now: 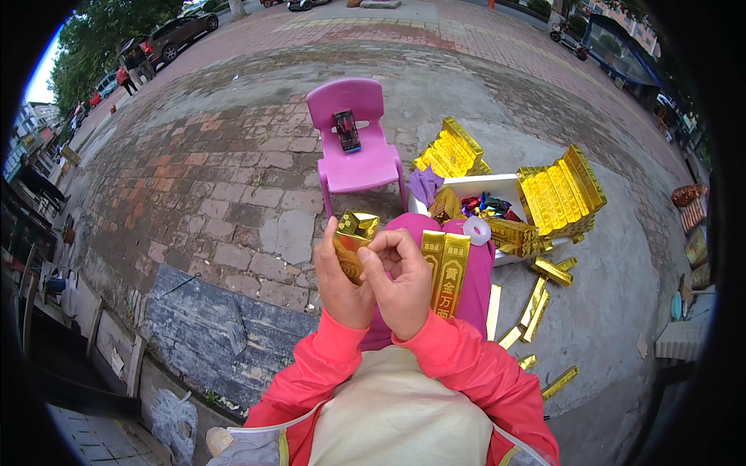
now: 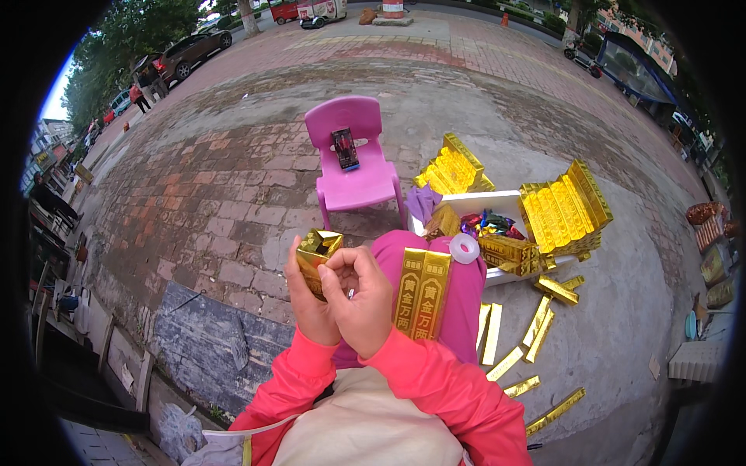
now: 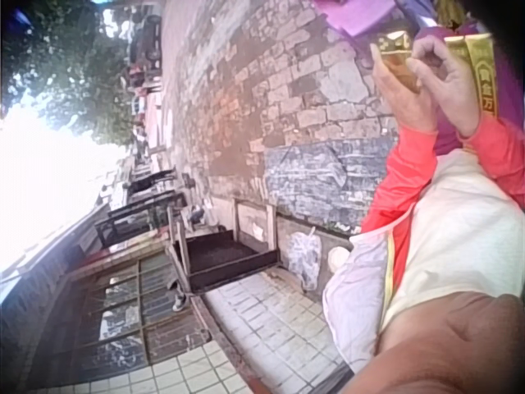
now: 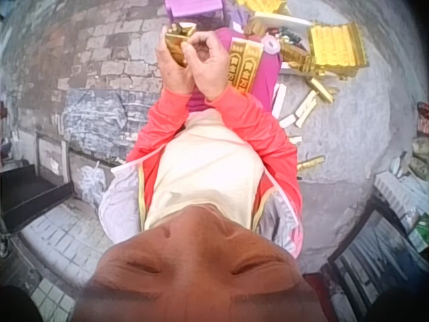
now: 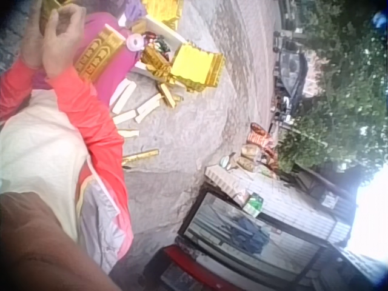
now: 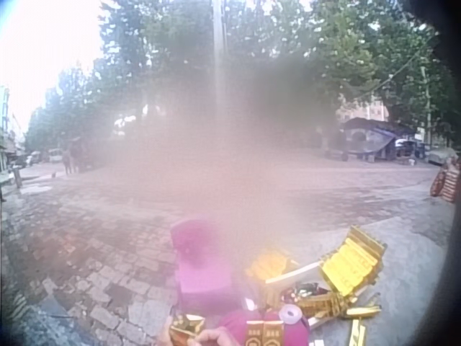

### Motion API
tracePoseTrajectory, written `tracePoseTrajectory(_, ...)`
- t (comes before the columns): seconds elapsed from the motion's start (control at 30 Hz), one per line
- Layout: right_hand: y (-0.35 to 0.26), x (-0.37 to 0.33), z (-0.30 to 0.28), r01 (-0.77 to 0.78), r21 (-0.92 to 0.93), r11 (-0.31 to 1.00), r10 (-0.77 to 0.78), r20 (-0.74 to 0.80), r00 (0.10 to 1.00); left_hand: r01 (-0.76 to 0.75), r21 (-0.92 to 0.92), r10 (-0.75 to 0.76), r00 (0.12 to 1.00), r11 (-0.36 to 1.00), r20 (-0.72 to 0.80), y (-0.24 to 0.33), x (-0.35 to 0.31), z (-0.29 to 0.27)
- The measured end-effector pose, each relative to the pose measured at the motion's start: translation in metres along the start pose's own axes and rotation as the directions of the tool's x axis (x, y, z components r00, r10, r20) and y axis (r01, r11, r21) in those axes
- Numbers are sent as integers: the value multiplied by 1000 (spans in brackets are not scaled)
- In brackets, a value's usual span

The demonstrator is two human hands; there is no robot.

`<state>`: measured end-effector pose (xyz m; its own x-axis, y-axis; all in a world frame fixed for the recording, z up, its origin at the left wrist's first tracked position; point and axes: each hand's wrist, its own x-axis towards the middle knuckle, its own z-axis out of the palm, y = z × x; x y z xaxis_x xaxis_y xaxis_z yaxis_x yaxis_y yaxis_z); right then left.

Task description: The person sits on the ground and assembles flat, gold-colored paper sheets into rectangular bars by folding and taping them. They repeatedly pick up sheets, fold them into bar shapes, and secure the edges with clear tape, stacking the finished bars nearby.

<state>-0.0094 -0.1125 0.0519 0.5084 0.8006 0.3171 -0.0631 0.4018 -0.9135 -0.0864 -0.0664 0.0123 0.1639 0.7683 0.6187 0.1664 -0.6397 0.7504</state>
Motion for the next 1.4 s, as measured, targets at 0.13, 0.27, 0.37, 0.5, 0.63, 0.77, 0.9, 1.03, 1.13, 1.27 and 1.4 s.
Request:
tracePoseTrajectory(0.13, 1, -1, -1, 36, 73, 997, -32, -60, 998, 1, -21, -1, 1000, 1000, 1, 3, 2, 0)
tracePoseTrajectory(0.27, 2, 1, -5, 181, -153, 971, -187, -24, 982, 49, -75, -47, 999, 996, 29, 4, 2, -2)
tracePoseTrajectory(0.37, 0, 3, -11, 215, -217, 952, -222, -8, 975, 68, -83, -57, 990, 994, 131, 4, 5, -8)
tracePoseTrajectory(0.5, -8, 11, -27, 387, -446, 807, -365, 137, 921, 270, -234, -173, 915, 934, 364, 9, 6, -22)
tracePoseTrajectory(0.63, -14, 13, -32, 399, -473, 786, -349, 194, 917, 384, -360, -208, 874, 850, 439, 15, 6, -25)
tracePoseTrajectory(0.77, -17, 12, -30, 372, -452, 811, -327, 179, 928, 472, -460, -230, 842, 752, 488, 16, 9, -25)
tracePoseTrajectory(0.9, -20, 12, -28, 338, -441, 831, -295, 166, 941, 480, -437, -230, 829, 761, 510, 18, 11, -27)
tracePoseTrajectory(1.03, -22, 12, -27, 343, -444, 828, -294, 177, 939, 491, -451, -238, 828, 746, 509, 19, 11, -27)
tracePoseTrajectory(1.13, -24, 14, -29, 391, -471, 791, -320, 227, 920, 468, -413, -235, 834, 782, 500, 19, 11, -28)
tracePoseTrajectory(1.27, -26, 26, -38, 554, -536, 637, -402, 383, 832, 374, -336, -173, 849, 864, 499, 18, 13, -33)
tracePoseTrajectory(1.4, -27, 33, -47, 615, -524, 589, -400, 472, 786, 397, -312, -187, 825, 863, 533, 20, 15, -35)
